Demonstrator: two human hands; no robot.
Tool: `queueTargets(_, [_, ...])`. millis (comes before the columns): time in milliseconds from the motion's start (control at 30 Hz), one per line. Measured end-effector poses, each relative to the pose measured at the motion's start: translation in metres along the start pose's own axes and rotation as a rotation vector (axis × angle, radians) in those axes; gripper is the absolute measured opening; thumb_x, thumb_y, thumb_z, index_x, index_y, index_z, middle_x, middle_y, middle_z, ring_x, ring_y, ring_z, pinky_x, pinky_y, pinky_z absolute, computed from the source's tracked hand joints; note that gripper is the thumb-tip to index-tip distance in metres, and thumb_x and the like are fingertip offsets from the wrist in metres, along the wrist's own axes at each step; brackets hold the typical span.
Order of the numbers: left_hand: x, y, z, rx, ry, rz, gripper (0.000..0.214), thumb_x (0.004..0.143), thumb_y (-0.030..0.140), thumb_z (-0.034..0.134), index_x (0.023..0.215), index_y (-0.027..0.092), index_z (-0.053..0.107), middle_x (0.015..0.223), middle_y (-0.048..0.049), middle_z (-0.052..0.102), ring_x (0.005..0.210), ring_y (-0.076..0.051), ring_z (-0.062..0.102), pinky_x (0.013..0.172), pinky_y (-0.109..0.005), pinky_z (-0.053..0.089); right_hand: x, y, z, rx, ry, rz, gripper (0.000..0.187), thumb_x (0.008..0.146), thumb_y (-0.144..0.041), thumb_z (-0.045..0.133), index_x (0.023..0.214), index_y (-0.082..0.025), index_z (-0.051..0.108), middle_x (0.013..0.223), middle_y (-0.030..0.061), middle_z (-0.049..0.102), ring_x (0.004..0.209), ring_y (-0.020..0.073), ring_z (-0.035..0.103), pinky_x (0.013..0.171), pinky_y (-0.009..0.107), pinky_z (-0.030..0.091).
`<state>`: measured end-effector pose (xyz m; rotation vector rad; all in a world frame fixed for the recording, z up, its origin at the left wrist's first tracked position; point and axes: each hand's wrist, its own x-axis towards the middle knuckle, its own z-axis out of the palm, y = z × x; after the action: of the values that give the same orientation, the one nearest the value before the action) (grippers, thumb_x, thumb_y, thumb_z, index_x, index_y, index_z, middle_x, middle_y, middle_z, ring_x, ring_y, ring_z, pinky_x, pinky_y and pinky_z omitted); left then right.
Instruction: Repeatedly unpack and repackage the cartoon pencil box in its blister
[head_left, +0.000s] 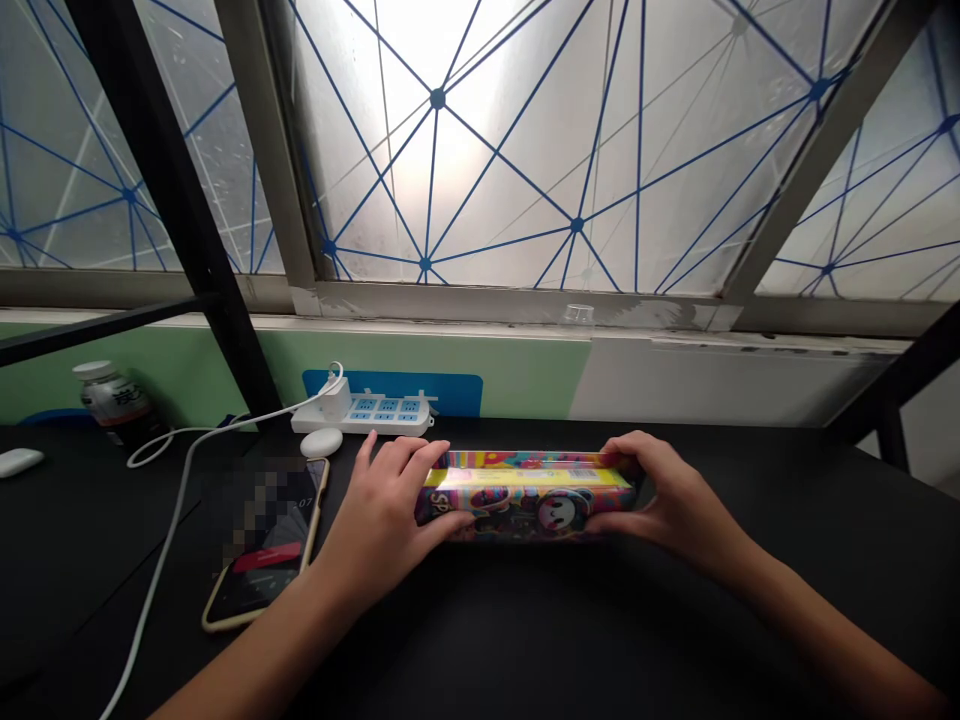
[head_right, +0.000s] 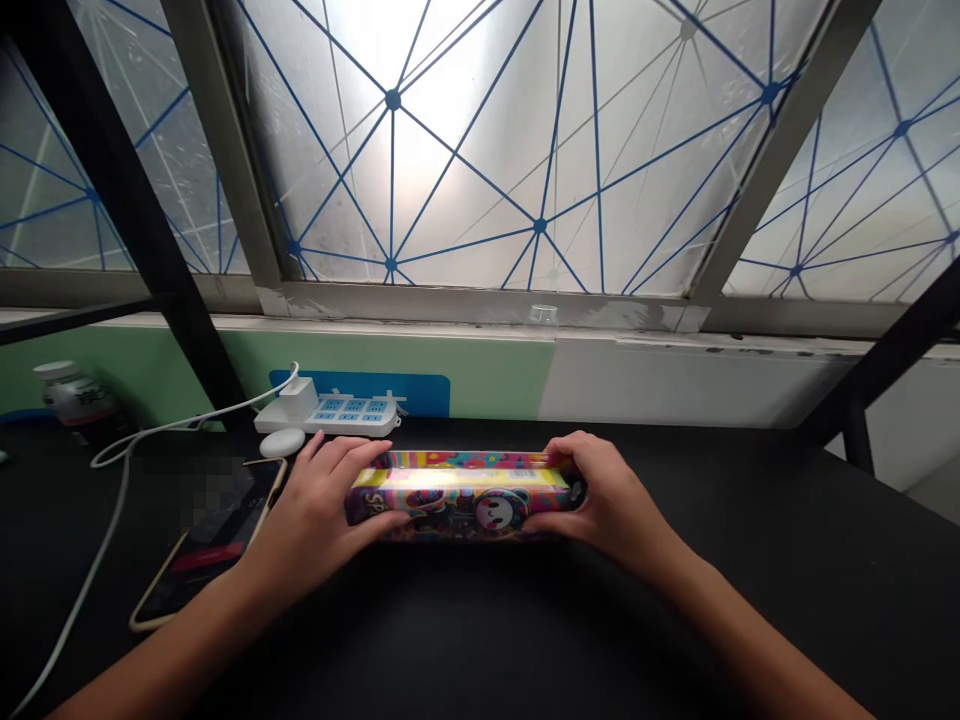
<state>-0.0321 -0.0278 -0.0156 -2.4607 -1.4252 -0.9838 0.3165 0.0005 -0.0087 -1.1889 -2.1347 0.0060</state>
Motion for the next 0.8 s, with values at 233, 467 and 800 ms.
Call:
queueTargets(233, [0.001,0.005,-0.009,0.115,-0.142,0.107,0.033,0.081,0.023,0.075,0.109,0.027,0.057,0.105,-0.0035,0.068,0.097,-0.026,0.064,0.117,-0.059,0.019,-0.01,-0.028,0.012,-0.247,-0.043,-0.234,0.023,0.087,-0.034,0.068,0.108,-0.028,0.059,0.095,0.0024,0.074,0.08,0.0233,0.071,0.11,0.056,0.036])
queueTargets(467, [-0.002,0.014,-0.015,0.152,-0.309,0.096,0.034,0.084,0.022,0.073,0.115,0.024,0.059,0.112,-0.0084,0.069,0.098,-0.03,0.064,0.104,-0.055,0.039,-0.018,-0.042,0.02,-0.304,-0.111,-0.268,0.027,0.091,-0.025,0.056,0.117,-0.025,0.059,0.108,0.0097,0.075,0.087,0.0291,0.071,0.081,0.047,0.054])
queueTargets(800, [0.0,0.014,-0.013,0.107,-0.308,0.085,0.023,0.088,0.035,0.07,0.107,0.024,0.066,0.108,-0.0093,0.07,0.094,-0.031,0.063,0.086,-0.047,0.046,-0.02,-0.039,0.022,-0.333,-0.209,-0.234,0.038,0.087,-0.035,0.068,0.122,-0.023,0.062,0.115,0.0125,0.073,0.096,0.0325,0.069,0.08,0.048,0.056])
